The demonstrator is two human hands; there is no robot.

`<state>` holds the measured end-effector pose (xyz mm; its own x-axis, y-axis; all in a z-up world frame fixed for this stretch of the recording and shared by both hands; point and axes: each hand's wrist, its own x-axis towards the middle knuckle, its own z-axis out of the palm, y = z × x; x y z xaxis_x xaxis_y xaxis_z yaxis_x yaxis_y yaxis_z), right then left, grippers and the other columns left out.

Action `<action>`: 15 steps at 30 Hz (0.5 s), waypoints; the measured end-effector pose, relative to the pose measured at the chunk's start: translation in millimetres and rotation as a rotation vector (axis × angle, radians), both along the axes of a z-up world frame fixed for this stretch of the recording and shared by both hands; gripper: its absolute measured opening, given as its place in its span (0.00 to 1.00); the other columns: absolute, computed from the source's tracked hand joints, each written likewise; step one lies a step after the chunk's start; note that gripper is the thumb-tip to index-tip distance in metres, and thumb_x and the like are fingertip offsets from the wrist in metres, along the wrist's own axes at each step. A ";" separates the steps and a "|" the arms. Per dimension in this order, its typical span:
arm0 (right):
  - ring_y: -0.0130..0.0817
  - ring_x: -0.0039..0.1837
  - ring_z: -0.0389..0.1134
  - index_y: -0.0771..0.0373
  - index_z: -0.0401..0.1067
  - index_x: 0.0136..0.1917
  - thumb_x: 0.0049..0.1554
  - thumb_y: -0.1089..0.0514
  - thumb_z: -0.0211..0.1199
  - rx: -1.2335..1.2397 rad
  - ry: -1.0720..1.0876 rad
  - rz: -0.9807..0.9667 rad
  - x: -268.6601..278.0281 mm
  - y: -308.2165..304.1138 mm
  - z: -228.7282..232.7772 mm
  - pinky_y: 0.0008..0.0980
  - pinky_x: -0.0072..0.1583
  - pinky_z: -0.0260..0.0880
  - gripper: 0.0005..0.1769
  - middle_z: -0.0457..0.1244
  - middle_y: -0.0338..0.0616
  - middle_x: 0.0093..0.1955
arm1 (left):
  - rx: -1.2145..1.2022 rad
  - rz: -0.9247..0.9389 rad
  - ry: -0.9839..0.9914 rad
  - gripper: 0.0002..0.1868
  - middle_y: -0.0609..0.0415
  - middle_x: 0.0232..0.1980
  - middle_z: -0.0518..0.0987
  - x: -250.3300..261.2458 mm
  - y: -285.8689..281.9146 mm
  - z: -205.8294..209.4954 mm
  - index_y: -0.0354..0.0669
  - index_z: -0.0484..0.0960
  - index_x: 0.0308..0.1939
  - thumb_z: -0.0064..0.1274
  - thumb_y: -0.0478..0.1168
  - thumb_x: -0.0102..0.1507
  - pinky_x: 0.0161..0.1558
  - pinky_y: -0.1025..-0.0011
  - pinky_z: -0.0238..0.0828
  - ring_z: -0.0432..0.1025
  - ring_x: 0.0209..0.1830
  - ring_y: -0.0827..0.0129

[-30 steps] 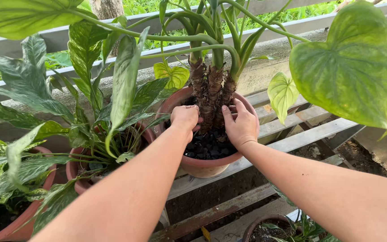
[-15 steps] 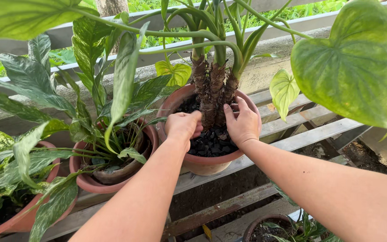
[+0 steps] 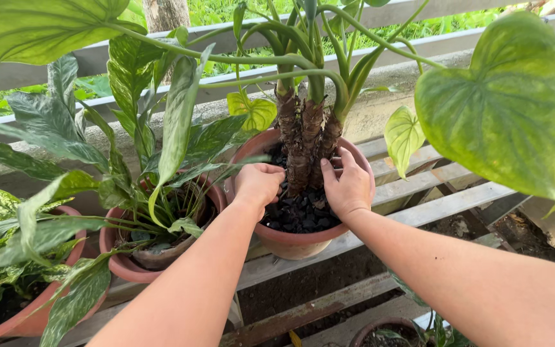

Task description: The person tends to potted plants on a balcony shelf. They tie a plant stem to a support stake, move a potted plant to a new position, sweep the shelf with a broom, and remove dried leaf sheaths from the base of another plant.

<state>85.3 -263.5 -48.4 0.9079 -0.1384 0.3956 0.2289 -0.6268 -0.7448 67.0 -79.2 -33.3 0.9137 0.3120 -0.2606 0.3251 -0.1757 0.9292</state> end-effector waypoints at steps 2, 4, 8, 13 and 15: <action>0.38 0.49 0.75 0.62 0.68 0.68 0.59 0.46 0.63 0.005 -0.011 0.012 0.4 0.7 -1.3 0.37 0.54 0.72 0.29 0.72 0.45 0.50 | -0.090 0.036 -0.054 0.12 0.59 0.38 0.86 13.1 0.1 -6.2 0.48 0.86 0.48 0.58 0.33 0.61 0.36 0.72 0.77 0.80 0.34 0.74; 0.38 0.48 0.75 0.62 0.68 0.68 0.59 0.46 0.63 0.003 -0.014 0.016 1.8 -0.2 -1.1 0.37 0.54 0.72 0.28 0.72 0.45 0.50 | -0.148 0.034 -0.041 0.13 0.61 0.39 0.85 23.7 -4.0 -11.1 0.50 0.85 0.49 0.56 0.33 0.62 0.36 0.70 0.79 0.79 0.33 0.74; 0.39 0.48 0.75 0.62 0.68 0.68 0.59 0.47 0.64 -0.007 -0.008 0.018 2.9 -0.5 -3.8 0.37 0.54 0.72 0.29 0.72 0.45 0.50 | -0.172 0.028 -0.039 0.09 0.54 0.37 0.85 25.1 -13.3 -16.0 0.39 0.90 0.42 0.66 0.34 0.58 0.36 0.69 0.72 0.73 0.30 0.72; 0.39 0.48 0.75 0.62 0.68 0.68 0.59 0.47 0.63 -0.022 0.008 0.025 5.7 -0.6 -4.5 0.38 0.54 0.72 0.28 0.72 0.46 0.49 | -0.116 0.142 -0.052 0.08 0.53 0.33 0.86 11.7 -18.0 -5.9 0.37 0.89 0.37 0.69 0.35 0.55 0.35 0.72 0.78 0.78 0.29 0.71; 0.39 0.48 0.75 0.62 0.69 0.67 0.59 0.47 0.63 -0.029 0.013 0.022 5.8 -0.1 -4.6 0.38 0.55 0.72 0.27 0.73 0.46 0.49 | -0.082 0.151 -0.086 0.07 0.53 0.31 0.86 6.7 -20.4 -3.1 0.36 0.89 0.35 0.69 0.35 0.55 0.35 0.71 0.78 0.78 0.28 0.70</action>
